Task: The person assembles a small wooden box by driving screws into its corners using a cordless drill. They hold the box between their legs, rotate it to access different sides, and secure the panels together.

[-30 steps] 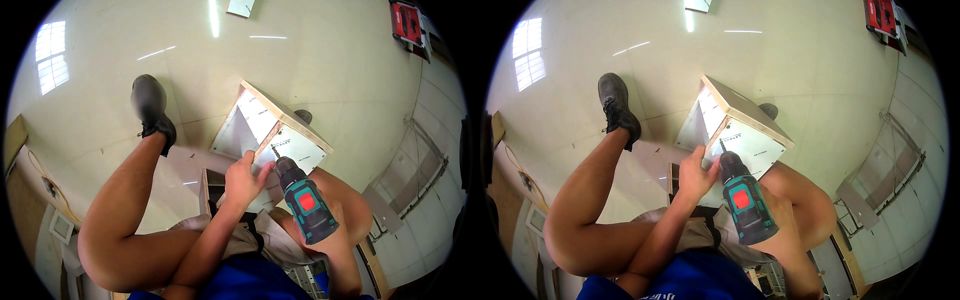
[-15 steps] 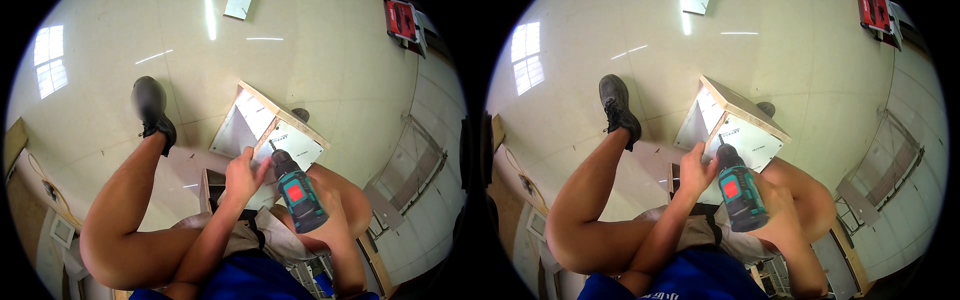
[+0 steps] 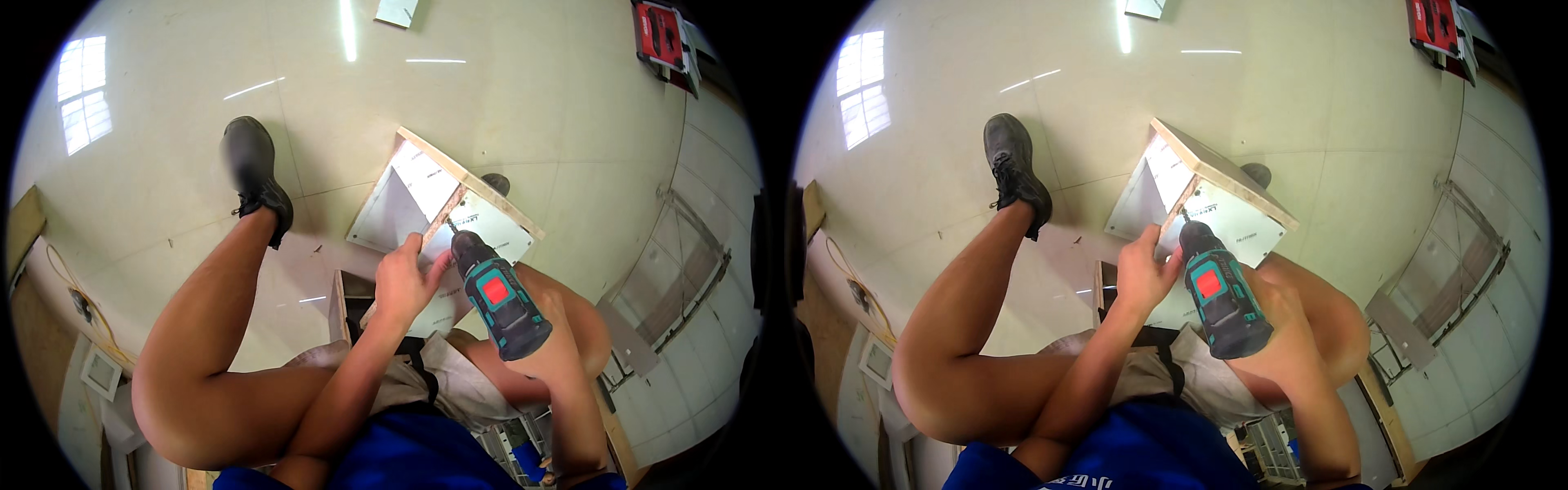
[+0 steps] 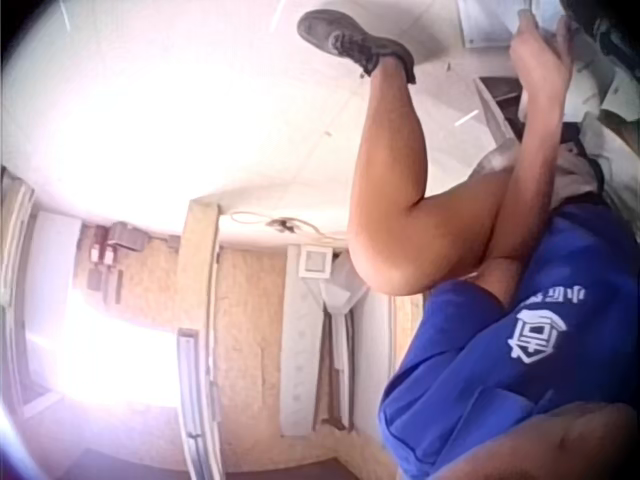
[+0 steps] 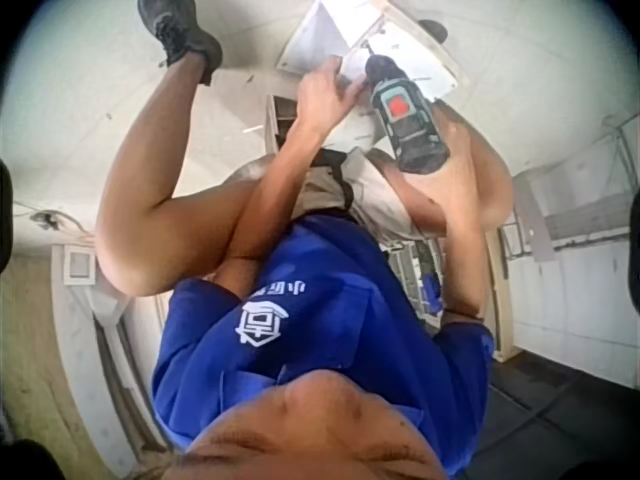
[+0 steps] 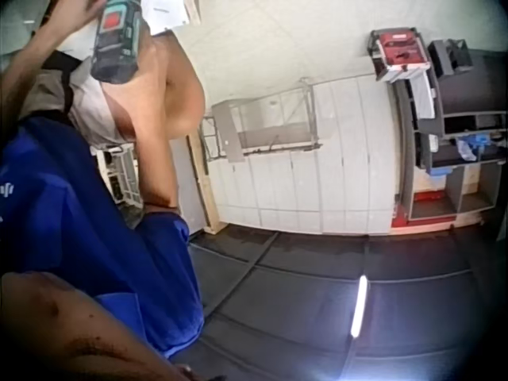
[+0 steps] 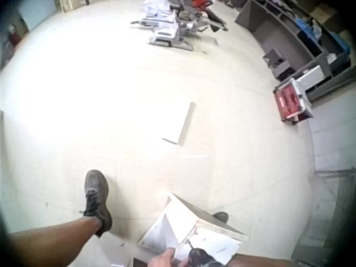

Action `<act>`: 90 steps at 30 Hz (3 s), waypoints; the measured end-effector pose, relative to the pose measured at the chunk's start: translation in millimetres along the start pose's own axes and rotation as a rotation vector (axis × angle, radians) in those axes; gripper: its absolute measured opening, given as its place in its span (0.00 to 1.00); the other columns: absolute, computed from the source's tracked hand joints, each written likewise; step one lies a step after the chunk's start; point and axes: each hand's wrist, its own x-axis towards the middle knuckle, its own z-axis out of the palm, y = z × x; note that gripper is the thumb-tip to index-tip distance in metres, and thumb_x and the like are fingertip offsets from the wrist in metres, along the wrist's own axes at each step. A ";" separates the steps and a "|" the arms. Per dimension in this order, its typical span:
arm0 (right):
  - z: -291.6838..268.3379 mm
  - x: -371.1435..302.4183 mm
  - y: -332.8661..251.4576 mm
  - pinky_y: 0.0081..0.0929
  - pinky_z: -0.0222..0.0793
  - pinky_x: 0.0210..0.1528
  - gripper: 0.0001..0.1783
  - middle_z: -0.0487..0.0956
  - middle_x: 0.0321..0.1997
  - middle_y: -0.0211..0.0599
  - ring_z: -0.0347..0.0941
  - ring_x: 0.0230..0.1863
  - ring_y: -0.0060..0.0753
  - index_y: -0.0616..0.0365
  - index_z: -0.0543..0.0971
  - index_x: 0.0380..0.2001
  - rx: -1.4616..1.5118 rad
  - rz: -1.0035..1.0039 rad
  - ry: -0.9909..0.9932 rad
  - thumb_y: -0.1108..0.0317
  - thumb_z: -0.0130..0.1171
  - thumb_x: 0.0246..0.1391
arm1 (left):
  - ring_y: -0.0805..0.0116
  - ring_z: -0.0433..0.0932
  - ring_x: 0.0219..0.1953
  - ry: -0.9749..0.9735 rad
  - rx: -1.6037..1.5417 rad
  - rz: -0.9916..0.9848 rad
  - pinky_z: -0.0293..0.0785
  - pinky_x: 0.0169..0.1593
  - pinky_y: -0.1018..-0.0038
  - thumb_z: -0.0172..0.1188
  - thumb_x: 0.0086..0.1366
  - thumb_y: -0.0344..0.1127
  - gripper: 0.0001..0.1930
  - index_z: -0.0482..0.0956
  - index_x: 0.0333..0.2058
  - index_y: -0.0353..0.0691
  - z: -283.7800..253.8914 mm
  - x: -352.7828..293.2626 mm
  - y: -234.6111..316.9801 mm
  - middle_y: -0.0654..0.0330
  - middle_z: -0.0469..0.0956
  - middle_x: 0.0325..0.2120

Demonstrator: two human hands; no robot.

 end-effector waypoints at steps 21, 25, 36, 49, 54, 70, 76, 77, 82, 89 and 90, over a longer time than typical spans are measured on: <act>-41.8 -36.9 37.0 0.27 0.75 0.30 0.19 0.82 0.40 0.44 0.79 0.27 0.28 0.67 0.77 0.46 0.385 -0.045 0.033 0.79 0.62 0.48 | 0.54 0.79 0.49 0.174 -0.102 0.257 0.77 0.50 0.66 0.68 0.59 0.26 0.21 0.77 0.52 0.37 -14.9 13.8 21.9 0.50 0.77 0.51; -36.2 -37.0 62.9 0.23 0.75 0.26 0.17 0.83 0.41 0.45 0.79 0.26 0.27 0.70 0.75 0.47 0.676 0.198 0.257 0.82 0.60 0.52 | 0.57 0.79 0.50 0.129 -0.261 0.199 0.75 0.54 0.68 0.63 0.60 0.20 0.18 0.79 0.50 0.37 -10.0 16.9 29.5 0.51 0.77 0.51; -41.6 -36.7 82.6 0.22 0.72 0.32 0.18 0.80 0.36 0.41 0.76 0.29 0.24 0.66 0.73 0.50 0.758 0.181 0.201 0.75 0.59 0.55 | 0.69 0.77 0.51 0.105 -0.651 -0.024 0.75 0.56 0.71 0.59 0.68 0.22 0.10 0.78 0.47 0.33 -2.2 22.6 19.9 0.54 0.75 0.53; -92.7 -62.3 69.9 0.22 0.75 0.39 0.23 0.82 0.42 0.39 0.79 0.37 0.25 0.67 0.74 0.56 0.943 0.298 0.259 0.70 0.61 0.58 | 0.63 0.79 0.46 0.156 -0.333 -0.247 0.75 0.53 0.65 0.51 0.72 0.34 0.11 0.72 0.49 0.37 -34.7 62.5 -22.5 0.51 0.77 0.51; -105.7 -69.9 76.1 0.22 0.76 0.41 0.25 0.83 0.41 0.37 0.79 0.38 0.23 0.68 0.75 0.57 1.005 0.346 0.336 0.66 0.62 0.59 | 0.58 0.80 0.49 -0.265 -0.392 -0.883 0.74 0.54 0.57 0.42 0.71 0.63 0.33 0.69 0.57 0.37 -22.3 120.6 -24.9 0.49 0.80 0.48; -106.3 -90.3 91.5 0.24 0.74 0.49 0.32 0.81 0.49 0.41 0.78 0.45 0.26 0.64 0.69 0.63 1.188 0.082 0.335 0.68 0.65 0.57 | 0.64 0.82 0.40 -0.697 -0.348 -1.073 0.82 0.38 0.58 0.48 0.67 0.62 0.29 0.75 0.52 0.43 -1.3 209.9 24.3 0.59 0.82 0.41; -92.5 -111.3 105.0 0.24 0.73 0.44 0.27 0.82 0.45 0.36 0.79 0.42 0.27 0.60 0.72 0.58 0.843 0.011 0.403 0.65 0.64 0.57 | 0.58 0.82 0.46 -0.537 -0.423 -0.883 0.81 0.47 0.57 0.45 0.69 0.56 0.29 0.70 0.59 0.41 -12.5 134.5 73.0 0.54 0.79 0.48; -89.2 -114.0 109.6 0.26 0.73 0.43 0.25 0.82 0.42 0.38 0.79 0.40 0.30 0.60 0.73 0.56 0.761 -0.059 0.461 0.67 0.64 0.55 | 0.56 0.80 0.50 -0.500 -0.483 -0.827 0.79 0.50 0.54 0.45 0.69 0.55 0.30 0.68 0.61 0.40 -17.0 124.3 76.9 0.53 0.77 0.51; -72.5 -124.5 124.6 0.30 0.74 0.35 0.21 0.81 0.31 0.40 0.79 0.29 0.40 0.60 0.76 0.48 0.698 -0.170 0.701 0.75 0.63 0.48 | 0.54 0.73 0.60 -0.448 -0.624 -0.489 0.71 0.61 0.56 0.46 0.70 0.52 0.32 0.62 0.65 0.37 -36.7 75.9 115.1 0.51 0.71 0.59; -77.8 -141.5 123.9 0.26 0.74 0.35 0.15 0.83 0.30 0.33 0.79 0.27 0.27 0.60 0.79 0.43 0.801 -0.092 0.684 0.73 0.64 0.50 | 0.63 0.69 0.60 -0.334 -0.363 0.282 0.68 0.60 0.67 0.61 0.61 0.35 0.35 0.59 0.66 0.38 -49.8 51.4 103.5 0.56 0.70 0.58; -75.4 -143.3 129.6 0.26 0.75 0.36 0.15 0.84 0.33 0.32 0.80 0.28 0.25 0.58 0.80 0.45 0.762 -0.088 0.646 0.71 0.64 0.52 | 0.61 0.68 0.61 -0.301 -0.280 0.345 0.68 0.60 0.66 0.61 0.61 0.36 0.36 0.58 0.67 0.39 -50.7 50.7 99.0 0.56 0.70 0.58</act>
